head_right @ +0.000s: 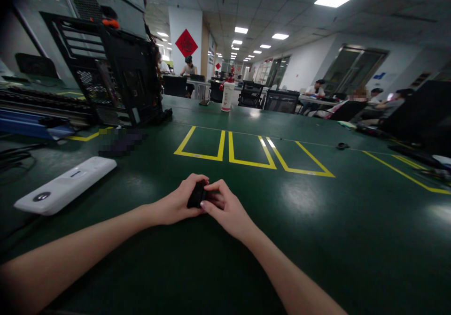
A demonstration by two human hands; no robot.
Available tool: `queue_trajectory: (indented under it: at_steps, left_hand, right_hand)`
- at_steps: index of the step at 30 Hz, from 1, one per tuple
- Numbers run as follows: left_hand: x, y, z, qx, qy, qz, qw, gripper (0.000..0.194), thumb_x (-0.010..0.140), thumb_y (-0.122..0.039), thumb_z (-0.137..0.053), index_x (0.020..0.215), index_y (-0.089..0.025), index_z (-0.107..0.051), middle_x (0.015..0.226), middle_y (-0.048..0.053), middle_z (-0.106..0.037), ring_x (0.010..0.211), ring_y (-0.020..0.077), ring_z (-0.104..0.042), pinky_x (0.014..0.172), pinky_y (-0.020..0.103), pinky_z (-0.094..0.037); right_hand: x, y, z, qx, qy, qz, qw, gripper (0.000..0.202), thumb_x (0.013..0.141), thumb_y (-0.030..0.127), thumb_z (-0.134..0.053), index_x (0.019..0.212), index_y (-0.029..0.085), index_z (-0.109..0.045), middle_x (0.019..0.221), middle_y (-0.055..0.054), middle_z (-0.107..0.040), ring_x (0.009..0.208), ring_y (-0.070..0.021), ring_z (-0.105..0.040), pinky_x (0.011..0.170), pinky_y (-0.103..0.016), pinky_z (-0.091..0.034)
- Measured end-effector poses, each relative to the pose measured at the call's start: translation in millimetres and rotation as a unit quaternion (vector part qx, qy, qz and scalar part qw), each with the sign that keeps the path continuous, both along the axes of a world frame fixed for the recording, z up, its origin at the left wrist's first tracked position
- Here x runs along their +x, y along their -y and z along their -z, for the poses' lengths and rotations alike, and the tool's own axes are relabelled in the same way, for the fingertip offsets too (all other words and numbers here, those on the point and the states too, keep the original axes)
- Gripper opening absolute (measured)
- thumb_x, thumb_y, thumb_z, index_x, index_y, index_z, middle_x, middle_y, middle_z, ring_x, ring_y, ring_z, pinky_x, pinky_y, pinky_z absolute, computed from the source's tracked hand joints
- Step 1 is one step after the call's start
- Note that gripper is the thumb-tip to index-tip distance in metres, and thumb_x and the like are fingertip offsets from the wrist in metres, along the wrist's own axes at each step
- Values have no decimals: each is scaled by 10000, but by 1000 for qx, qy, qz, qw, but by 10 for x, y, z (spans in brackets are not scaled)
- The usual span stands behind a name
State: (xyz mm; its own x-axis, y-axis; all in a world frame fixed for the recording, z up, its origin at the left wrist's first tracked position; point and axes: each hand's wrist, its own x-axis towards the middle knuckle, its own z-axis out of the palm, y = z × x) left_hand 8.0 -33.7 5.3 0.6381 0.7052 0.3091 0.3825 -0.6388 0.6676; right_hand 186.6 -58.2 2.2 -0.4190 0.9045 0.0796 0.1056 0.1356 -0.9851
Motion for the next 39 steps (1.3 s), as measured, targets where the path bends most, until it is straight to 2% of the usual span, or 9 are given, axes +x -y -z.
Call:
queue_trajectory:
  at_steps: [4,10,15,21,25,28,33,39]
  left_hand:
    - [8,15,-37,5,-6,6,1000,576,705,-261,-609,1187,-238,-293,1140,75,-408,1044,230,-440,916,432,-364]
    - [10,18,-45,8,-6,8,1000,577,704,-246,-605,1188,-239,-292,1147,81,-413,1055,242,-432,918,451,-353]
    - [5,6,-10,10,2,0,1000,583,698,-230,-608,1186,-248,-291,1153,77,-407,1052,241,-435,916,450,-357]
    - [13,12,-6,8,2,2,1000,589,699,-255,-618,1188,-247,-289,1140,71,-408,1038,231,-440,912,433,-368]
    - [8,16,-27,9,-3,4,1000,575,707,-250,-608,1187,-232,-292,1134,77,-413,1027,224,-440,910,422,-372]
    - [0,13,-27,3,-7,5,1000,575,709,-254,-606,1189,-239,-288,1145,76,-406,1039,231,-433,905,423,-379]
    - [1,4,-11,11,-10,5,1000,575,711,-236,-599,1189,-240,-280,1152,76,-397,1043,233,-431,918,434,-366]
    - [20,-6,16,21,-1,-1,1000,597,690,-246,-625,1183,-232,-288,1125,69,-408,1036,225,-431,923,423,-362]
  right_hand:
    - [-34,-32,28,14,-3,31,999,152,766,249,-539,898,227,-468,936,-7,-526,943,-168,-562,759,-310,-500]
    - [-31,-34,19,23,29,40,999,283,779,245,-514,1052,235,-442,1071,-37,-506,997,-169,-535,865,-355,-459]
    - [2,-4,-9,22,20,0,1000,270,742,206,-567,985,246,-457,1043,-13,-515,1030,-172,-523,877,-360,-456]
    - [-25,-34,25,20,0,25,999,164,758,239,-550,905,230,-476,954,-9,-535,967,-176,-558,806,-341,-490]
    - [-30,-31,3,25,25,40,999,255,764,225,-542,1000,239,-449,1035,-27,-517,1009,-176,-532,857,-357,-468]
    - [-17,-14,-28,14,39,27,999,292,768,221,-535,1043,239,-436,1072,-39,-507,1039,-181,-516,881,-371,-455]
    - [-3,-16,-4,18,6,0,1000,271,726,183,-589,953,237,-452,1033,-12,-516,1039,-170,-523,899,-359,-443]
    - [-25,-60,61,34,-14,23,999,174,744,213,-565,892,222,-474,969,-7,-527,984,-162,-546,846,-332,-473]
